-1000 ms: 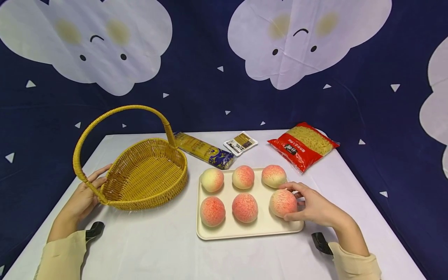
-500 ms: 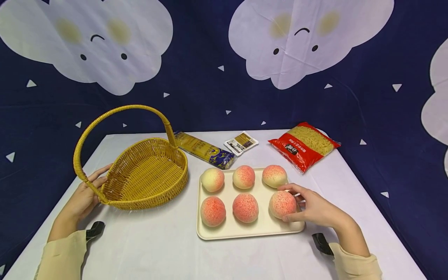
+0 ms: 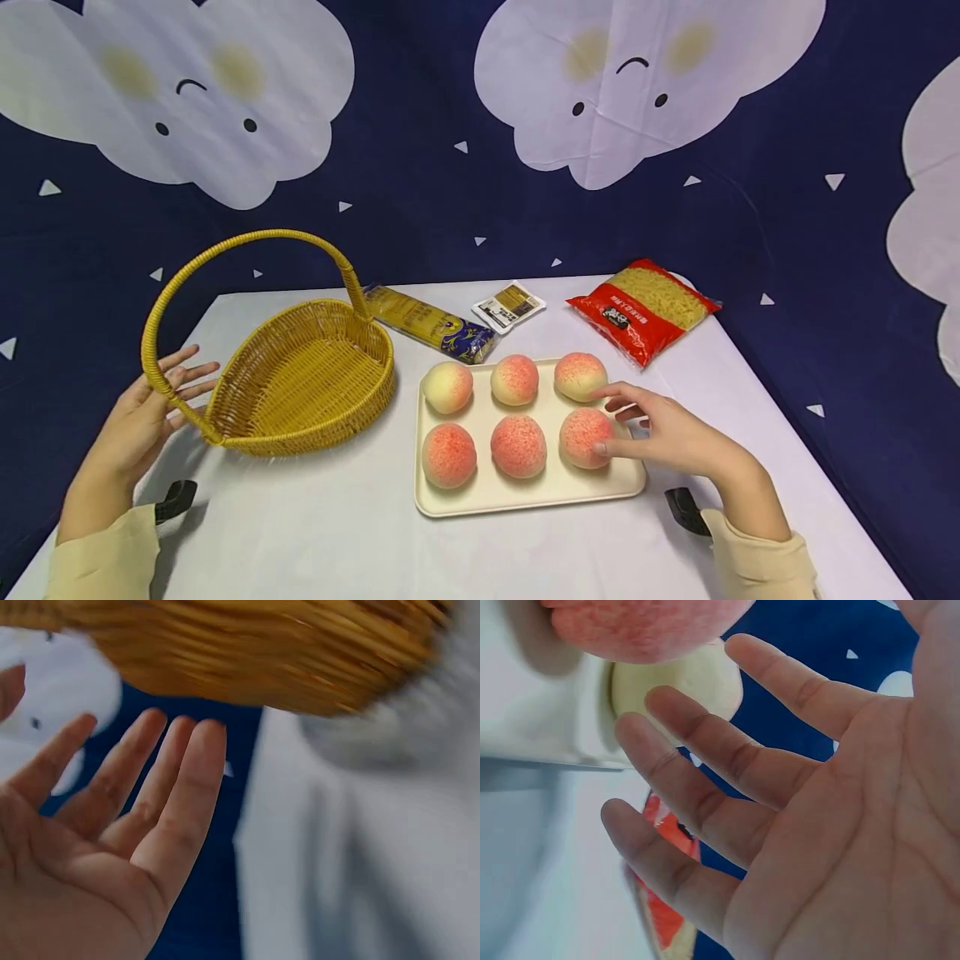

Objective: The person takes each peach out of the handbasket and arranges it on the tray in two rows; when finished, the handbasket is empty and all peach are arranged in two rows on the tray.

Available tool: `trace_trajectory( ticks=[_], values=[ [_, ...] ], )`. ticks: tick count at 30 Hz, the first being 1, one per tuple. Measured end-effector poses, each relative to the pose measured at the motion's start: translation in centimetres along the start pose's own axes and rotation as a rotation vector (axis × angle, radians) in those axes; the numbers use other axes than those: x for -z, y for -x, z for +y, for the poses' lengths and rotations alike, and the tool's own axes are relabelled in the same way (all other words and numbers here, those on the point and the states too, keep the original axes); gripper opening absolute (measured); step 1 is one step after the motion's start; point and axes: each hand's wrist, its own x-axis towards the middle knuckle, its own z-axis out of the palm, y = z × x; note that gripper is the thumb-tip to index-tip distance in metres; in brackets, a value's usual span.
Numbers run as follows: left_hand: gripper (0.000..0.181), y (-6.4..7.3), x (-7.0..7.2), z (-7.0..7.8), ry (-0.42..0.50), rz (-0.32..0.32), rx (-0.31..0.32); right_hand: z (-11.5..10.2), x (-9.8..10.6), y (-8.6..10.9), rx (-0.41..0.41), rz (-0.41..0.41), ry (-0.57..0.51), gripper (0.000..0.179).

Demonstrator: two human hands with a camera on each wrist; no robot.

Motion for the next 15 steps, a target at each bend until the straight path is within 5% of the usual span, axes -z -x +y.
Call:
trace_trajectory(
  ticks=[5,7,12,15],
  values=[
    [0.041,2.1,-0.8,3.9,0.031,0.126,-0.216,-0.8,0.6,0.0,0.035,0.037,0.049,0.057],
    [0.044,3.3,-1.7,5.8,-0.124,0.219,-0.292,-1.3,1.1,0.2,0.035,0.056,0.078,0.056],
    [0.053,6.2,-5.5,10.7,-0.629,0.496,-0.366,-2.9,2.3,0.4,0.056,0.133,0.172,0.058],
    [0.058,7.2,-8.1,12.4,-0.759,0.541,-0.525,-3.9,2.9,0.4,0.059,0.176,0.196,0.066]
  ],
)
